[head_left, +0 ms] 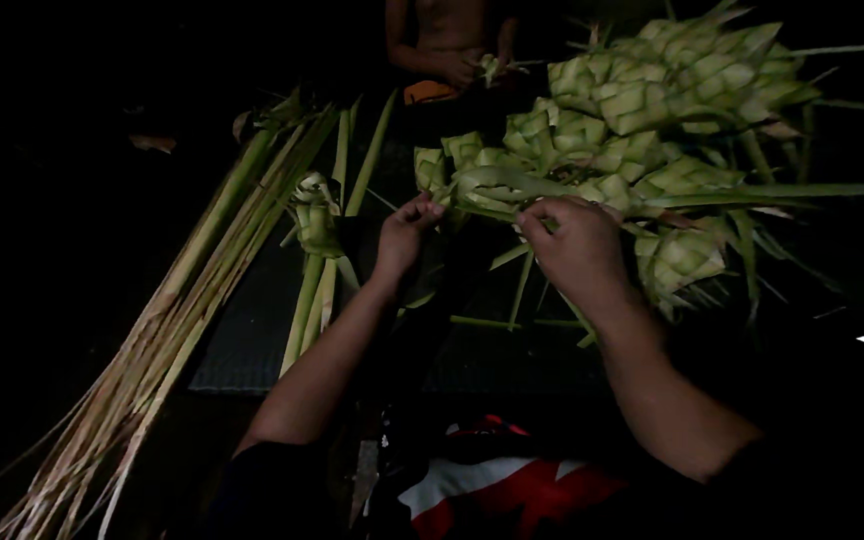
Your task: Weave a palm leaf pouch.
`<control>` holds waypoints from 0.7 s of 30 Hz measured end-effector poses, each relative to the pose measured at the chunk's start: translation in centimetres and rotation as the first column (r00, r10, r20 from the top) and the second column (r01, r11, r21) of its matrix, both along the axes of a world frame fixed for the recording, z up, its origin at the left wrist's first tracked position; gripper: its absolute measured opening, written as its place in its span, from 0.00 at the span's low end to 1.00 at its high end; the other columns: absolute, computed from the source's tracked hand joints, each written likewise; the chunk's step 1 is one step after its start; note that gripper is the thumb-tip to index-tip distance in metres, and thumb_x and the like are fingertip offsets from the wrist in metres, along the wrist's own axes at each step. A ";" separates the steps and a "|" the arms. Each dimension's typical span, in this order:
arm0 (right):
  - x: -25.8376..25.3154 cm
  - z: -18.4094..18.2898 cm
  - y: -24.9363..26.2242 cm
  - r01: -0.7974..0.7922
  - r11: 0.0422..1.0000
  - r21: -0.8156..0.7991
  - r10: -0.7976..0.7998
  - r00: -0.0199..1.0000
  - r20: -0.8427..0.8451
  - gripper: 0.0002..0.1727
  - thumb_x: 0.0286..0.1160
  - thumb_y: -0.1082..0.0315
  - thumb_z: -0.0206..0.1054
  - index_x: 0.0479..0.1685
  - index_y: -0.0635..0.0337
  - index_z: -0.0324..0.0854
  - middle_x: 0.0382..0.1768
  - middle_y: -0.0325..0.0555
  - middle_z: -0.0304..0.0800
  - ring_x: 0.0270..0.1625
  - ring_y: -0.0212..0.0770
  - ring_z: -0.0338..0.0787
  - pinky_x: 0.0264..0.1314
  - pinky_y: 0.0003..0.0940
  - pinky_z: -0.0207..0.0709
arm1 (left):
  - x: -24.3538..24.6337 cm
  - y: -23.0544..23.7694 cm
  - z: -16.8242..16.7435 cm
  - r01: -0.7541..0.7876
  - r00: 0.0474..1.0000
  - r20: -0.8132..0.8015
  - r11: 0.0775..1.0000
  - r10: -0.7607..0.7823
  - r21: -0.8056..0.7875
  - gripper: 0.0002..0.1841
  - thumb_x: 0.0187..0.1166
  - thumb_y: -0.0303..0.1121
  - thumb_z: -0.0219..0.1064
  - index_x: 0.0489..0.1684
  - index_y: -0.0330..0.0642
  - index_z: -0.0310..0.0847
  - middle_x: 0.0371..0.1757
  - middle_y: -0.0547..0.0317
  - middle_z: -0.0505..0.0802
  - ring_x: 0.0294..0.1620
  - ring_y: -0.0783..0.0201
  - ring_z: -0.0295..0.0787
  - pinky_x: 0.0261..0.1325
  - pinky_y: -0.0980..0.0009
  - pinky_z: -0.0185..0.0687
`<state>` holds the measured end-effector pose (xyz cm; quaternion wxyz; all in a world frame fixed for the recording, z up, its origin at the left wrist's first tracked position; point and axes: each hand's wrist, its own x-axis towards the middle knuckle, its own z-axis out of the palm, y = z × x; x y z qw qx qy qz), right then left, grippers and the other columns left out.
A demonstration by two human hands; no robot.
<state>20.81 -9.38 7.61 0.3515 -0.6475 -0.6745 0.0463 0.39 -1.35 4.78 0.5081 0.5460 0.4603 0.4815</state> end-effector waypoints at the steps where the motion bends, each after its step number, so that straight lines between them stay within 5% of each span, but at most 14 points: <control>1: 0.0 0.0 0.0 0.006 0.997 -0.074 -0.007 1.000 -0.012 0.16 0.87 0.59 0.61 0.50 0.60 0.90 0.50 0.55 0.93 0.61 0.55 0.89 0.78 0.69 0.58 | 0.2 -0.2 -0.2 0.011 0.999 -0.042 1.000 -0.010 0.029 0.06 0.83 0.30 0.66 0.45 0.36 0.84 0.77 0.53 0.81 0.70 0.67 0.82 0.66 0.68 0.82; 4: 0.1 -1.3 0.4 -0.019 0.963 -0.270 0.016 1.000 -0.012 0.16 0.89 0.59 0.60 0.58 0.59 0.88 0.48 0.53 0.95 0.57 0.54 0.91 0.81 0.69 0.57 | 1.4 -1.1 -1.1 0.023 0.984 -0.180 0.993 -0.002 0.114 0.07 0.82 0.31 0.68 0.42 0.35 0.86 0.78 0.51 0.80 0.72 0.67 0.80 0.71 0.67 0.78; 10: 0.0 -4.0 -1.1 -0.015 0.943 -0.332 0.024 0.999 0.023 0.16 0.88 0.63 0.60 0.65 0.61 0.81 0.40 0.52 0.93 0.50 0.52 0.92 0.81 0.65 0.60 | 4.0 -2.7 -4.3 0.038 0.950 -0.309 0.969 0.041 0.245 0.06 0.80 0.28 0.70 0.41 0.33 0.88 0.81 0.48 0.77 0.77 0.61 0.77 0.75 0.63 0.75; 14: 0.6 -3.9 -2.6 -0.056 0.908 -0.416 0.026 0.997 -0.078 0.15 0.87 0.63 0.60 0.64 0.58 0.83 0.49 0.53 0.94 0.58 0.52 0.92 0.79 0.61 0.67 | 4.2 -3.4 -5.8 0.049 0.931 -0.358 0.953 0.066 0.301 0.08 0.80 0.33 0.71 0.44 0.37 0.89 0.83 0.52 0.77 0.79 0.61 0.76 0.78 0.61 0.75; 18: 0.8 -3.4 -3.1 -0.074 0.863 -0.501 -0.036 0.978 -0.206 0.23 0.89 0.62 0.59 0.81 0.50 0.72 0.55 0.55 0.91 0.55 0.58 0.92 0.59 0.60 0.84 | 4.6 -3.7 -6.5 0.055 0.928 -0.362 0.934 0.082 0.354 0.06 0.79 0.30 0.71 0.46 0.37 0.90 0.80 0.52 0.79 0.77 0.61 0.78 0.75 0.61 0.78; 21: 0.7 -4.5 -2.6 -0.139 0.875 -0.464 0.038 0.974 -0.221 0.20 0.91 0.63 0.57 0.77 0.54 0.76 0.58 0.58 0.91 0.61 0.59 0.90 0.65 0.60 0.81 | 5.1 -4.3 -6.6 0.080 0.931 -0.361 0.933 0.056 0.351 0.08 0.80 0.29 0.69 0.45 0.33 0.88 0.81 0.45 0.77 0.76 0.60 0.78 0.72 0.64 0.80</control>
